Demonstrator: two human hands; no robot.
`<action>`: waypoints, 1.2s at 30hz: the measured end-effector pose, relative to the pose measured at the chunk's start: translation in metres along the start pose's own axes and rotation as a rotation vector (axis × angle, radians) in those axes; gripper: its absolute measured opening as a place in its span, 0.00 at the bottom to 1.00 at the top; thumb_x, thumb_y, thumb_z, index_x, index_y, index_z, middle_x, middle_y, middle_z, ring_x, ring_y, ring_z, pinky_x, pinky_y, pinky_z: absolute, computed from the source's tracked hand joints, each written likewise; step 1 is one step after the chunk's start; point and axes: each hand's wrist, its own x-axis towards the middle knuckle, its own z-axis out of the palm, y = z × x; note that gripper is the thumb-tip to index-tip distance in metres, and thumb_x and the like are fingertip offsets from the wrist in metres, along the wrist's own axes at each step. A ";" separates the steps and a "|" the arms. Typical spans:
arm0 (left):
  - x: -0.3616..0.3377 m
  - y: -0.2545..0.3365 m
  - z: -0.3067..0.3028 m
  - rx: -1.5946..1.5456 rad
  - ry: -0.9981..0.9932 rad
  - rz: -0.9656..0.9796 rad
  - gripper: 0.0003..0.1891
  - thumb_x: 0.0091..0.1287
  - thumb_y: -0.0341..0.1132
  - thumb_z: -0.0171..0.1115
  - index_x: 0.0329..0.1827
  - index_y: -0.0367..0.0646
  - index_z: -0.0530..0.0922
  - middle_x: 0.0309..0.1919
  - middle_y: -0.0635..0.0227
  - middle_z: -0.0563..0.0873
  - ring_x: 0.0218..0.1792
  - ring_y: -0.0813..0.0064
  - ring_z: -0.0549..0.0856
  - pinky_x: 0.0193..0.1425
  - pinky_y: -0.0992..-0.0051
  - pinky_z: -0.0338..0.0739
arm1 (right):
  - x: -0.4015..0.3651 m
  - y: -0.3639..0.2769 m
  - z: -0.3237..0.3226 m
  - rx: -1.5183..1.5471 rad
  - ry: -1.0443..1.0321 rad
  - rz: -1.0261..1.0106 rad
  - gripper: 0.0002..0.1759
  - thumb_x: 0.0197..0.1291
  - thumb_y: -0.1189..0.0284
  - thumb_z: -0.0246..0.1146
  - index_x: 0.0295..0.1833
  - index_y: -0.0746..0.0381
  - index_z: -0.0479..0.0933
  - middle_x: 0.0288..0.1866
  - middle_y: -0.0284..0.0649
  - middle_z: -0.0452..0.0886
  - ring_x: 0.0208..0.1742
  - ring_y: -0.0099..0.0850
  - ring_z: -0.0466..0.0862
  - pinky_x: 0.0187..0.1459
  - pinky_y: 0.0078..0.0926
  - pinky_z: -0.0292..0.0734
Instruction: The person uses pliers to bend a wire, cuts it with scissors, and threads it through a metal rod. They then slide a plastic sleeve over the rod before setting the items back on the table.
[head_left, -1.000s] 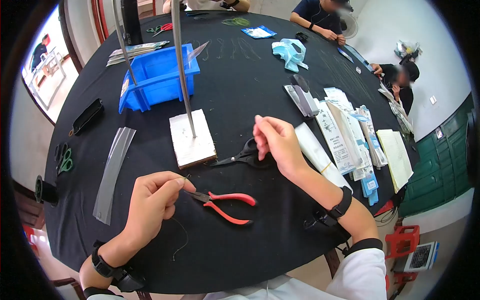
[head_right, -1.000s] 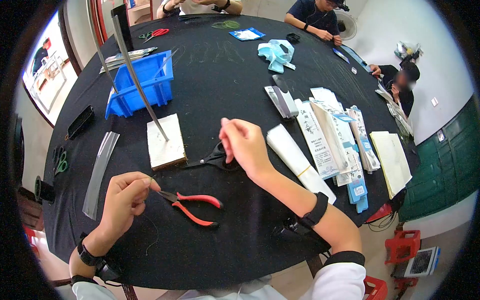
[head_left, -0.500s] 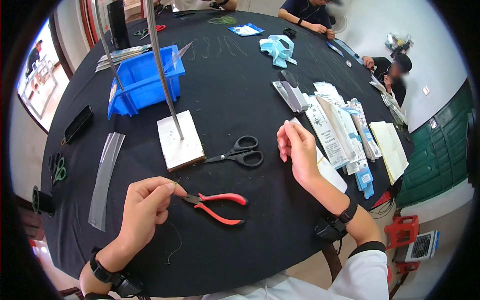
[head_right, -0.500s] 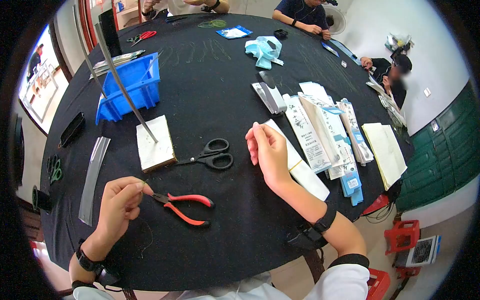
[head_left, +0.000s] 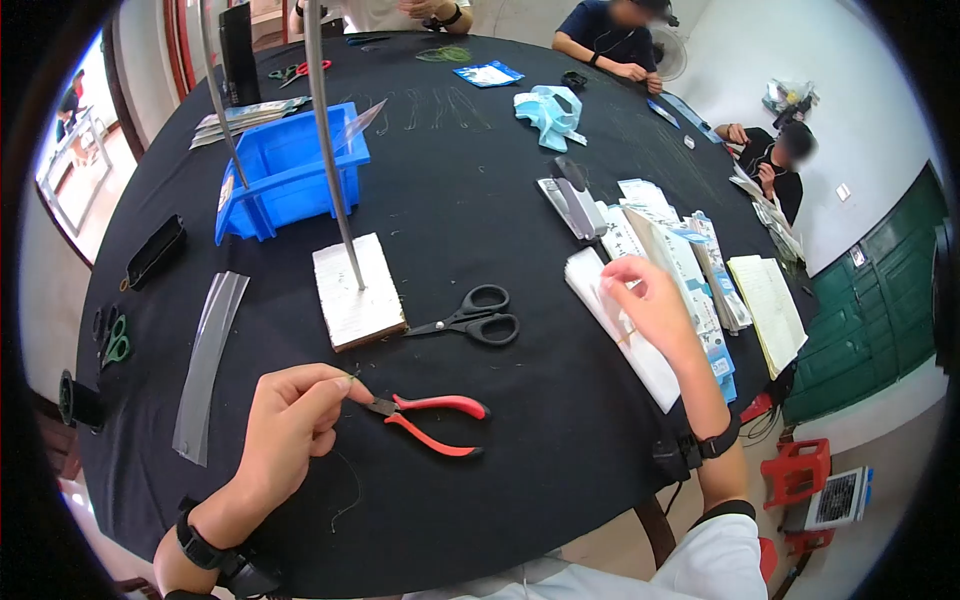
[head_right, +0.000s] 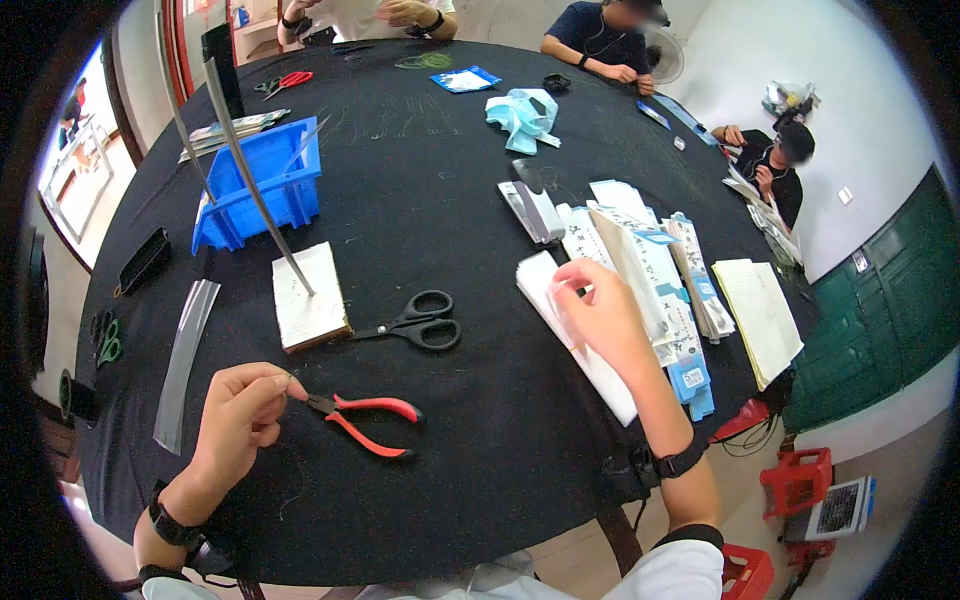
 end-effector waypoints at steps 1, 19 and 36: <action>0.000 0.001 0.000 0.006 0.000 0.005 0.11 0.65 0.34 0.54 0.32 0.36 0.80 0.15 0.83 0.62 0.16 0.92 0.57 0.16 0.87 0.47 | -0.002 -0.002 -0.007 -0.202 0.109 0.064 0.16 0.53 0.68 0.65 0.47 0.62 0.77 0.40 0.44 0.81 0.34 0.34 0.81 0.39 0.30 0.76; -0.004 0.001 0.000 0.023 -0.009 0.021 0.11 0.66 0.34 0.53 0.32 0.37 0.81 0.15 0.83 0.62 0.15 0.93 0.57 0.15 0.87 0.46 | 0.012 0.039 -0.026 -0.783 0.059 0.149 0.32 0.52 0.58 0.65 0.58 0.66 0.70 0.51 0.59 0.73 0.55 0.54 0.74 0.56 0.43 0.70; -0.001 0.000 -0.001 0.021 -0.009 0.003 0.11 0.66 0.34 0.54 0.32 0.37 0.80 0.15 0.83 0.63 0.15 0.93 0.57 0.16 0.87 0.47 | 0.008 0.023 -0.065 -0.754 0.339 0.000 0.16 0.59 0.70 0.55 0.53 0.60 0.72 0.30 0.55 0.81 0.33 0.53 0.82 0.37 0.49 0.76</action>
